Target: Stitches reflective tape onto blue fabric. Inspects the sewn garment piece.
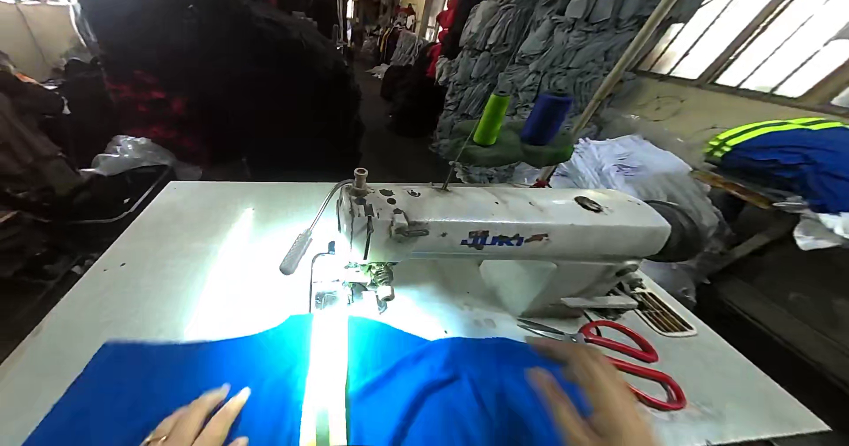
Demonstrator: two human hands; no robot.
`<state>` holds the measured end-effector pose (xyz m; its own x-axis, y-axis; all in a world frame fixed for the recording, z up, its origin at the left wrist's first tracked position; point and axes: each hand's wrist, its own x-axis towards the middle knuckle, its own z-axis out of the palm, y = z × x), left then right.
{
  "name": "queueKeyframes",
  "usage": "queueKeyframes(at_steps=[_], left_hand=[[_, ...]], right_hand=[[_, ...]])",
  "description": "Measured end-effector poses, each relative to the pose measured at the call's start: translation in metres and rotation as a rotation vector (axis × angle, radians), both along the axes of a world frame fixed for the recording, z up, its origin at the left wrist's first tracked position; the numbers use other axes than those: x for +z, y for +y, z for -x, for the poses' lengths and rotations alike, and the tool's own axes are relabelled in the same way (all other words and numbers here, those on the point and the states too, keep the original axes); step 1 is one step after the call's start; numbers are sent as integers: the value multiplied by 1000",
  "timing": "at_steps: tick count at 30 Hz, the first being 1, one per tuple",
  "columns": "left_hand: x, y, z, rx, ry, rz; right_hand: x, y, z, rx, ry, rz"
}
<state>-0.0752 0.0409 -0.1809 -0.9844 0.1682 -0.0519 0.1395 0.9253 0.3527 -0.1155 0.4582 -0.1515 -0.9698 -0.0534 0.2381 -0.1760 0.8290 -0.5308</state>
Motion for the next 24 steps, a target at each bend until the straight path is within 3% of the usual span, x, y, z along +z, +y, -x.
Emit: queueKeyframes(at_steps=[3, 6, 10, 14, 18, 24], left_hand=[[-33, 2, 22, -56, -31, -28], [-28, 13, 31, -51, -59, 10], [-26, 44, 53, -192, 263, -146], [-48, 60, 78, -284, 169, -168], [-74, 64, 99, -288, 268, -147], [-79, 69, 124, -296, 308, -91]], right_hand=[[-28, -82, -5, 227, -120, 4], [-57, -121, -4, 286, -217, -77], [-76, -123, 1, 260, -132, -174], [-81, -112, 5, 253, -104, -219], [-84, -105, 15, 231, -100, -248], [-95, -101, 39, 189, 19, -311]])
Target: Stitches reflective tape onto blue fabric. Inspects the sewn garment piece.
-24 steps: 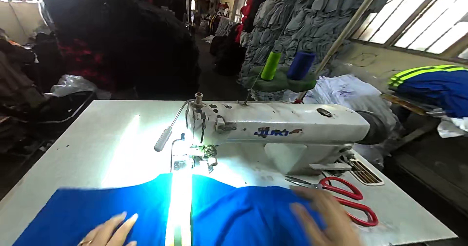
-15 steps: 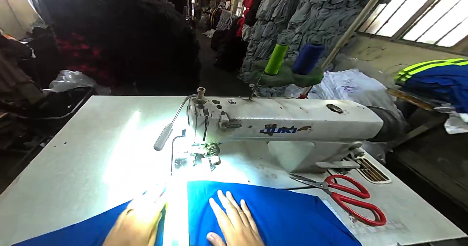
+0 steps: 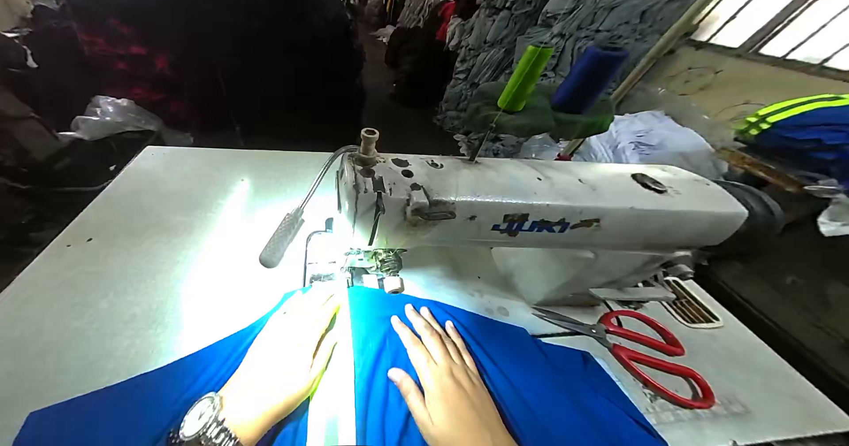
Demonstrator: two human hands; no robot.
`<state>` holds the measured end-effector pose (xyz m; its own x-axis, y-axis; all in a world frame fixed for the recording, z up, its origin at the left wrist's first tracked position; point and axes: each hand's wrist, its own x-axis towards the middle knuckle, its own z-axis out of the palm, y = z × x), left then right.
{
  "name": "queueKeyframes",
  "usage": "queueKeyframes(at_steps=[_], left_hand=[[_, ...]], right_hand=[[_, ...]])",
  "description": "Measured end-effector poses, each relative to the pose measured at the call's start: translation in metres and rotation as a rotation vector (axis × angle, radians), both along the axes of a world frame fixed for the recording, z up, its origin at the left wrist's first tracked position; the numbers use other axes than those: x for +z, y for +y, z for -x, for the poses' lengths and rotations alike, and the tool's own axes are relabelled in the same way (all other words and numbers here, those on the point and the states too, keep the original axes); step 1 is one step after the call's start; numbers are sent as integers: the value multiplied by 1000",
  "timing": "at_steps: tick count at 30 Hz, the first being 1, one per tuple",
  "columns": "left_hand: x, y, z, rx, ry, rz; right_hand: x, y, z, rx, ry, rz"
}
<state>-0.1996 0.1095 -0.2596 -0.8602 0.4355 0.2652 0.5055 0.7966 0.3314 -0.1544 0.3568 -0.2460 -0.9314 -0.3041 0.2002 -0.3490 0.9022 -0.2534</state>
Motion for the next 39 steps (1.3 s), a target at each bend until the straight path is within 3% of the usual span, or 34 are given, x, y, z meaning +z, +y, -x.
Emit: queueKeyframes(at_steps=[22, 27, 31, 33, 35, 36, 39], left_hand=[[2, -4, 9, -30, -59, 6], [9, -5, 18, -40, -116, 40], [25, -8, 25, -79, -290, 151], [32, -6, 10, -140, -311, 216], [24, -7, -21, -210, -153, 174], [18, -7, -41, -238, -75, 144], [23, -9, -95, -265, -125, 147]], right_hand=[[-3, 3, 5, -5, 25, -10], [-5, 4, 9, -1, 43, -16], [-8, 5, 16, 3, 101, -14], [-5, 2, 10, 47, 195, 49], [5, -5, -4, 135, 269, 130], [10, -9, -15, 182, 238, 182], [15, -21, -50, 277, 54, 279]])
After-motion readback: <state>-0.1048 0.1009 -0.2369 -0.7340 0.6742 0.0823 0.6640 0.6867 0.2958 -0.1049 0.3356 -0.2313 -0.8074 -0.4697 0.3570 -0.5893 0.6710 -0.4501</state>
